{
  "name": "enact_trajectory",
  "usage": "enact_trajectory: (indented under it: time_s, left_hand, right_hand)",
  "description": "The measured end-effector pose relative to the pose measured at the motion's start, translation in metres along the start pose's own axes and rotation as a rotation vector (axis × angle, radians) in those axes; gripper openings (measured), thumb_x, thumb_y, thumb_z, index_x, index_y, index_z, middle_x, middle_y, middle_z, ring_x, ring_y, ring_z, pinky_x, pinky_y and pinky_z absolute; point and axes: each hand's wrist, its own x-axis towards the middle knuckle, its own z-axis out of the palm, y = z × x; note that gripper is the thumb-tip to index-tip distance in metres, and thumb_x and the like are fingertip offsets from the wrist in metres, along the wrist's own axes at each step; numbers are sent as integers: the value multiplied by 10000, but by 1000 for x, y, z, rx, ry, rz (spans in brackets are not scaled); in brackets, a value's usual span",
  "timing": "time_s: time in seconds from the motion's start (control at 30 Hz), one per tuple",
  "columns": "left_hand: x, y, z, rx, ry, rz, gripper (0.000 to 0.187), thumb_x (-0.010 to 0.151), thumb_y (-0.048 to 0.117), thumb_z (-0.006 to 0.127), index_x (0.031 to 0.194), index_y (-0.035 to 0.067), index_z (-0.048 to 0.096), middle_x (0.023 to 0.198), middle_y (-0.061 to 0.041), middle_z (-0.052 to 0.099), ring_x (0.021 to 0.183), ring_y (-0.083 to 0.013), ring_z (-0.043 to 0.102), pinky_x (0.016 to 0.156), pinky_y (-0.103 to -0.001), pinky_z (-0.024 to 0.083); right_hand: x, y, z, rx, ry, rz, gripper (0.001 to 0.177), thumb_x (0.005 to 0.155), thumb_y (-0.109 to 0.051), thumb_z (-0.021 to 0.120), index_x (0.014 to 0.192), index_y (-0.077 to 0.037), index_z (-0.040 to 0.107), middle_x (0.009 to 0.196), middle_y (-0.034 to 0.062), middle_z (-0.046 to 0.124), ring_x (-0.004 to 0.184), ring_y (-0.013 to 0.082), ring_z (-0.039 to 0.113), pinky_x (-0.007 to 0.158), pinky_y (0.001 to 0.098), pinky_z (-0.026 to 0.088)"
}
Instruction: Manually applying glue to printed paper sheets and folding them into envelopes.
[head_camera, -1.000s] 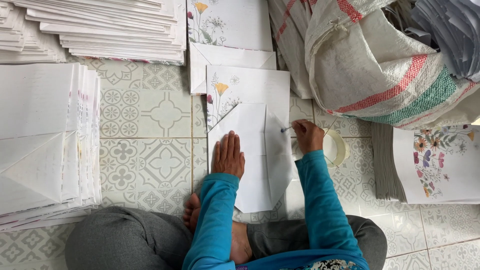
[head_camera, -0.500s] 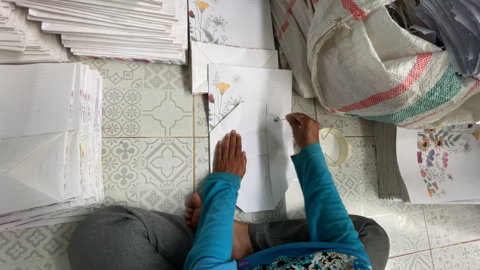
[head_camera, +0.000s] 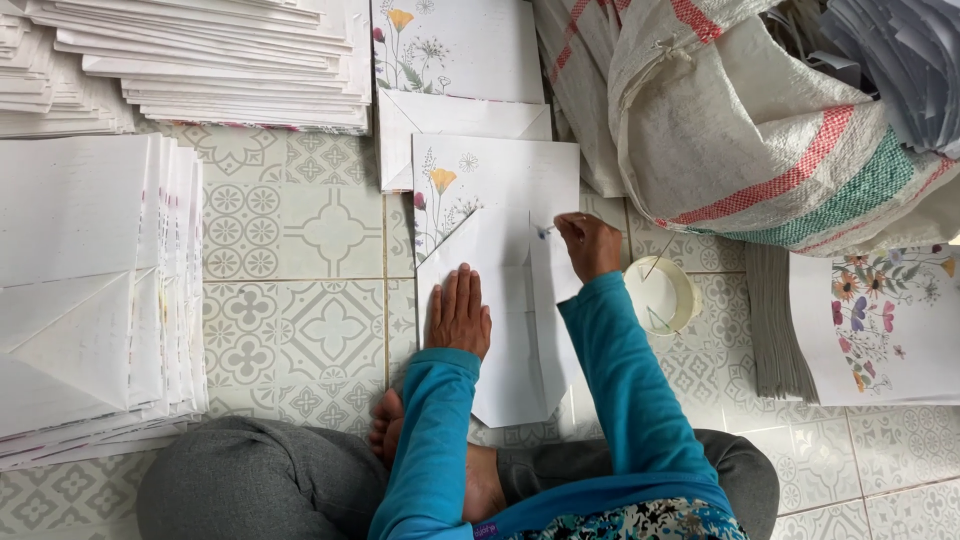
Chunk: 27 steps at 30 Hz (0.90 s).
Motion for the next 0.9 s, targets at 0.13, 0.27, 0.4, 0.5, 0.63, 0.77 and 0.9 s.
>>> enact_trajectory:
  time_s: [0.13, 0.27, 0.4, 0.5, 0.63, 0.77, 0.9]
  left_hand:
    - [2, 0, -6, -10, -2, -7, 592, 1072, 400, 245, 1598, 131, 278, 1679, -81, 249, 1549, -242, 212, 1281, -460, 87]
    - [1, 0, -6, -12, -54, -6, 597, 1075, 403, 225, 1607, 134, 249, 1690, -79, 213, 1554, -246, 189, 1281, -464, 71]
    - [1, -1, -4, -7, -73, -3, 602, 1077, 410, 213, 1612, 135, 230, 1695, -75, 196, 1557, -247, 177, 1282, -466, 59]
    - [1, 0, -4, 19, -72, -7, 602, 1076, 409, 229, 1613, 137, 231, 1698, -74, 191, 1559, -246, 172, 1281, -465, 57]
    - [0, 1, -4, 28, -46, 2, 604, 1071, 414, 244, 1610, 140, 247, 1699, -71, 196, 1560, -245, 175, 1280, -459, 63]
    - [1, 0, -4, 49, -58, -4, 602, 1072, 418, 250, 1608, 144, 258, 1702, -67, 196, 1564, -241, 171, 1283, -456, 66]
    - [0, 0, -2, 66, -77, -1, 604, 1075, 421, 249, 1616, 153, 243, 1710, -46, 179, 1566, -224, 171, 1292, -446, 71]
  right_hand:
    - [10, -9, 6, 82, 16, 13, 87, 968, -136, 754, 1004, -80, 810, 852, 91, 773, 808, 233, 757, 704, 333, 632]
    - [0, -2, -2, 22, 9, -57, 105, 992, -165, 750, 1040, -92, 809, 871, 115, 762, 814, 290, 749, 685, 389, 645]
    - [-29, 2, -25, -113, -34, -113, 108, 997, -184, 749, 1017, -94, 805, 851, 112, 754, 780, 301, 746, 656, 428, 644]
    - [-53, 19, -35, -140, -22, -103, 88, 1001, -183, 747, 1016, -122, 809, 857, 75, 761, 794, 273, 746, 685, 389, 639]
    - [-70, 23, -62, -82, 8, -23, 74, 972, -104, 758, 1017, -116, 815, 878, 104, 771, 788, 299, 749, 704, 422, 648]
    - [-89, 12, -111, 123, 132, 135, 124, 1039, -104, 700, 1114, -103, 798, 963, 128, 767, 919, 295, 739, 830, 428, 620]
    - [-122, 23, -159, 100, 175, 240, 150, 1074, -92, 664, 1176, -64, 771, 997, 168, 747, 959, 309, 733, 871, 458, 593]
